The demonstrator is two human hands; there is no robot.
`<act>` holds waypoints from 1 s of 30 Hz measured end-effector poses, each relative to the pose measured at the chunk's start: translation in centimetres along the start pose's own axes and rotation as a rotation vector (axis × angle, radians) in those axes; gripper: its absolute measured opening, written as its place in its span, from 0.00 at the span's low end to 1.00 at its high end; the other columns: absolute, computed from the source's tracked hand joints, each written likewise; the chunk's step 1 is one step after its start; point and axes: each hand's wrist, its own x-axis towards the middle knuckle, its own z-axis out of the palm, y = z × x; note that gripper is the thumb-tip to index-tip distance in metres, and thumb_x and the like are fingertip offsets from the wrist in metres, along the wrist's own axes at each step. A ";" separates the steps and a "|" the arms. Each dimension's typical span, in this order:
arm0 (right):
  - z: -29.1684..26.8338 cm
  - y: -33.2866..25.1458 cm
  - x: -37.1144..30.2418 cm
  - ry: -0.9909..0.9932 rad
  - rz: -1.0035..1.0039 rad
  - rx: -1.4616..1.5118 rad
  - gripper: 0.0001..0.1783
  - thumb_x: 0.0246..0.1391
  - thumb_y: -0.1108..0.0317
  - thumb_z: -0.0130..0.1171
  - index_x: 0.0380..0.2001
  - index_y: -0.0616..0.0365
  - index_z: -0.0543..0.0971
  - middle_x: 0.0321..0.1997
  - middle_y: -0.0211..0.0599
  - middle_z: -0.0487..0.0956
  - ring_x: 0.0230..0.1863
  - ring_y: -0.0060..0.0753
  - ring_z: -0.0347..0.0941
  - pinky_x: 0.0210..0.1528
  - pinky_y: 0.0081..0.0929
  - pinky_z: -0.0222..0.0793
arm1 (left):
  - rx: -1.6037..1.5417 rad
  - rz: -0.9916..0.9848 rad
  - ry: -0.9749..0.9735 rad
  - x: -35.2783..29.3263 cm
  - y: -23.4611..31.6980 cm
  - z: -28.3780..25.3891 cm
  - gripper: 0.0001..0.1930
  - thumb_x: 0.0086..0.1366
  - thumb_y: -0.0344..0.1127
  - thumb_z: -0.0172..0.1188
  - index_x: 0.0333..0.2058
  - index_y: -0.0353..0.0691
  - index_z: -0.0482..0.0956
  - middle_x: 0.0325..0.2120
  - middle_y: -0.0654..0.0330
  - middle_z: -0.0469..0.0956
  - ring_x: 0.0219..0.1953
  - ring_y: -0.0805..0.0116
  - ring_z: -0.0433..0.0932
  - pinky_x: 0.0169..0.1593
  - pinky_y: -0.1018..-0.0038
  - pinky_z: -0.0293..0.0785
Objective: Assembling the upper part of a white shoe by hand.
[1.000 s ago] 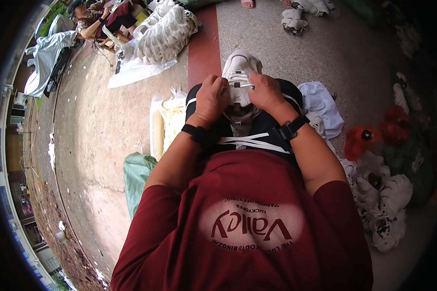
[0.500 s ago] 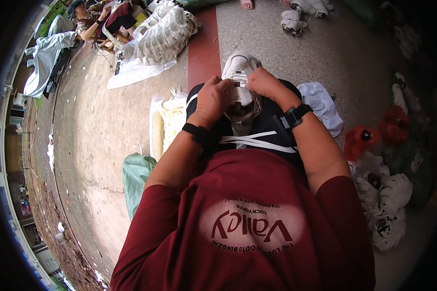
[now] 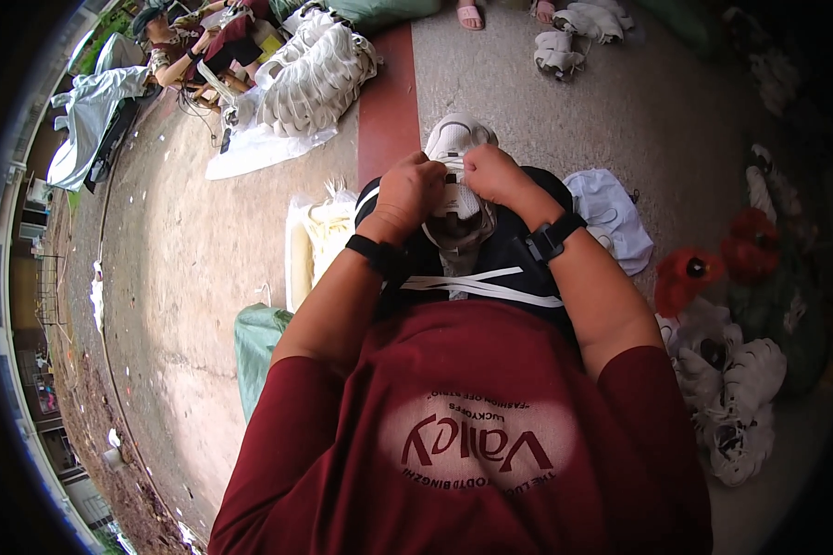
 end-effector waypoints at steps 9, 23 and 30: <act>-0.3 -0.3 -1.3 0.104 -0.037 -0.129 0.07 0.40 0.71 0.51 0.24 0.59 0.78 0.29 0.49 0.77 0.35 0.51 0.75 0.38 0.41 0.70 | 0.261 0.017 -0.246 2.6 0.1 -0.4 0.07 0.52 0.33 0.51 0.23 0.42 0.79 0.19 0.52 0.75 0.25 0.49 0.75 0.32 0.62 0.72; -0.4 1.9 -2.6 0.306 -0.720 -0.677 0.05 0.43 0.70 0.50 0.27 0.51 0.72 0.12 0.34 0.70 0.17 0.38 0.72 0.18 0.32 0.68 | 0.325 0.120 0.009 0.6 0.2 0.4 0.03 0.47 0.31 0.56 0.18 0.43 0.77 0.20 0.58 0.74 0.26 0.60 0.76 0.30 0.68 0.73; -0.4 2.8 -3.4 0.211 -0.802 -0.722 0.12 0.46 0.68 0.50 0.37 0.49 0.73 0.12 0.32 0.69 0.15 0.36 0.71 0.17 0.31 0.67 | -0.046 0.235 0.259 -1.2 1.5 -0.1 0.05 0.48 0.27 0.56 0.27 0.41 0.76 0.31 0.54 0.74 0.34 0.55 0.73 0.39 0.66 0.72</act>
